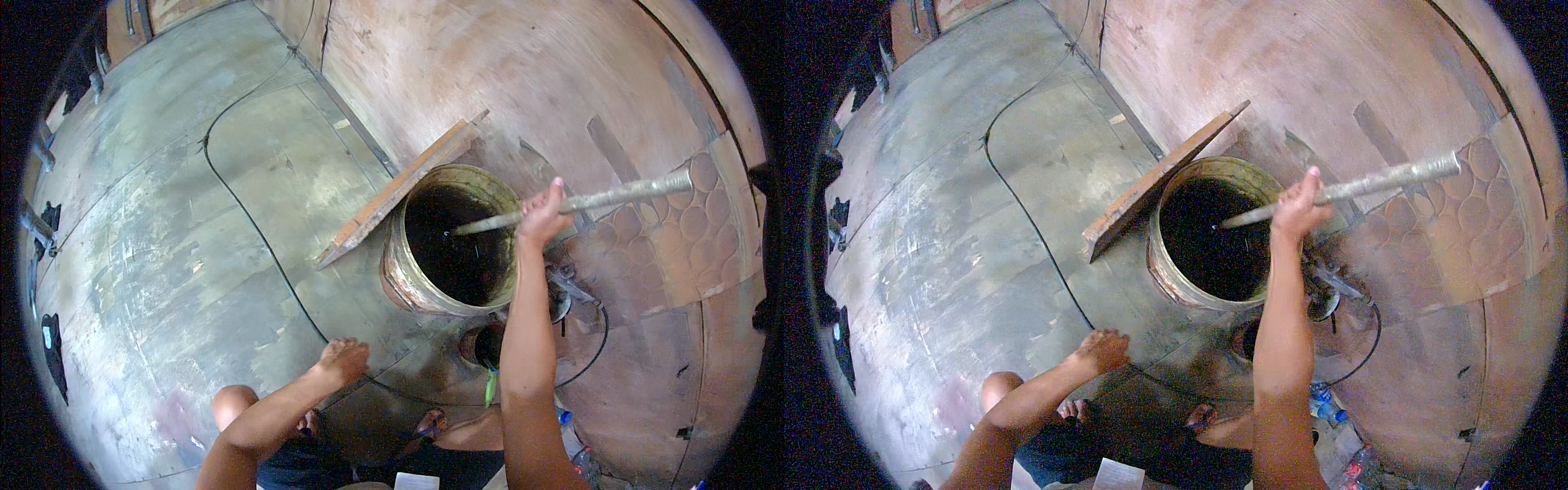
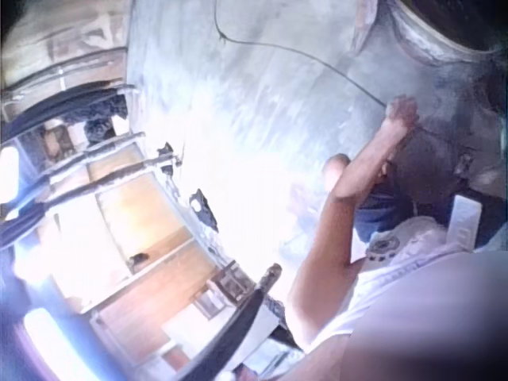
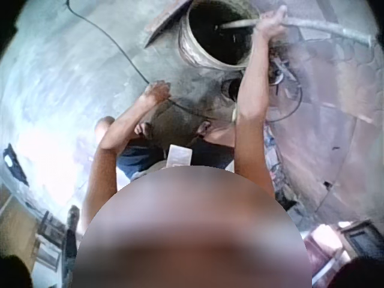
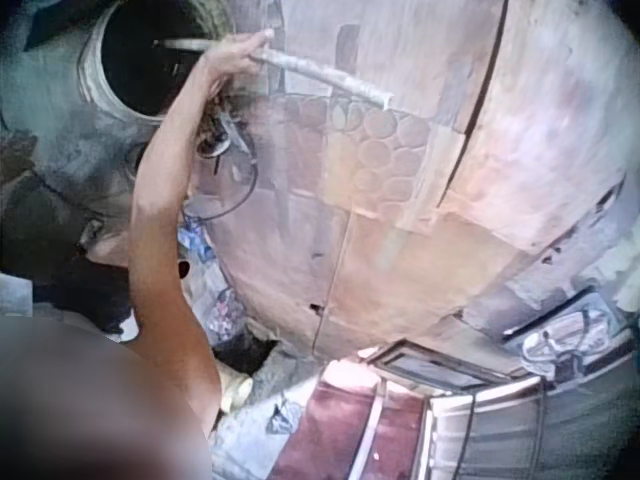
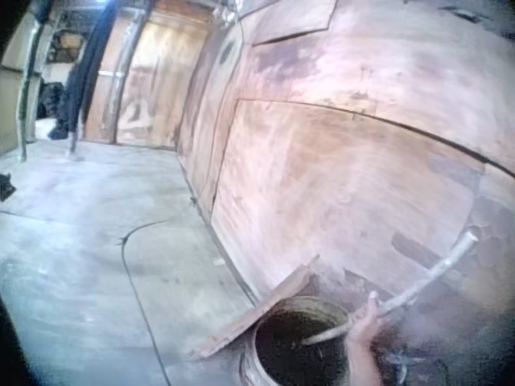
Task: The person spray paints a pair of black pants on a mannequin, then removes the pants and places them on the floor. The person then prepares a paint mixture by adding liquid from a bottle and stirring a bucket with a stick.
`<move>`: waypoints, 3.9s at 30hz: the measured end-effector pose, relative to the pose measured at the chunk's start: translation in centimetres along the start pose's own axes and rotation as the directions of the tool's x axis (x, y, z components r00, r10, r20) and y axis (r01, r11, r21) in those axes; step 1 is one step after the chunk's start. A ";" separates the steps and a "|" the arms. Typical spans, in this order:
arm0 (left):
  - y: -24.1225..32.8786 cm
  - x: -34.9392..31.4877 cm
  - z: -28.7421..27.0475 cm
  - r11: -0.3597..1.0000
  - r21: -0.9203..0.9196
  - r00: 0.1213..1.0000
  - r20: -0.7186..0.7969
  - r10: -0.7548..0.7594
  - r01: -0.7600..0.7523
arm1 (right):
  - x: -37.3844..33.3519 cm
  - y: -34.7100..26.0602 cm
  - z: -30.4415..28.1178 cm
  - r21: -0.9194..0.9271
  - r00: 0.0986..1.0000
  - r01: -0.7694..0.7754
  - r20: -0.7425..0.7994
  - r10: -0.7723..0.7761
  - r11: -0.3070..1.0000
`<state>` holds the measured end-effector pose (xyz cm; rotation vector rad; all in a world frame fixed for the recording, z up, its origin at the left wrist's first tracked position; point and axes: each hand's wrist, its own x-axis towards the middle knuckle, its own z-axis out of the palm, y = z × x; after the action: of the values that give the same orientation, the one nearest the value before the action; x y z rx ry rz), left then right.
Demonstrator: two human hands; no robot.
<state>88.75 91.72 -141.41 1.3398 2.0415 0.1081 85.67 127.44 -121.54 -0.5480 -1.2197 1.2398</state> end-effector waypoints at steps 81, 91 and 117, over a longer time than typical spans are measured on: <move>1.8 4.3 -1.1 0.998 0.021 0.997 0.051 -0.060 0.059 | -1.1 -3.1 -4.0 0.043 0.909 -0.310 0.307 0.283 0.950; 1.8 3.9 -1.0 0.998 0.057 0.999 0.029 -0.033 0.031 | -2.0 -1.8 -3.3 -0.015 0.993 -0.022 0.114 0.024 1.000; 1.8 3.3 0.1 0.993 0.120 1.000 -0.010 -0.001 0.003 | -1.2 -4.8 -3.5 -0.238 0.979 -0.126 0.124 0.159 0.963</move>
<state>89.48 95.25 -142.38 1.4123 2.0855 -0.0095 90.98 125.84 -119.07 -0.7380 -1.4769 1.2842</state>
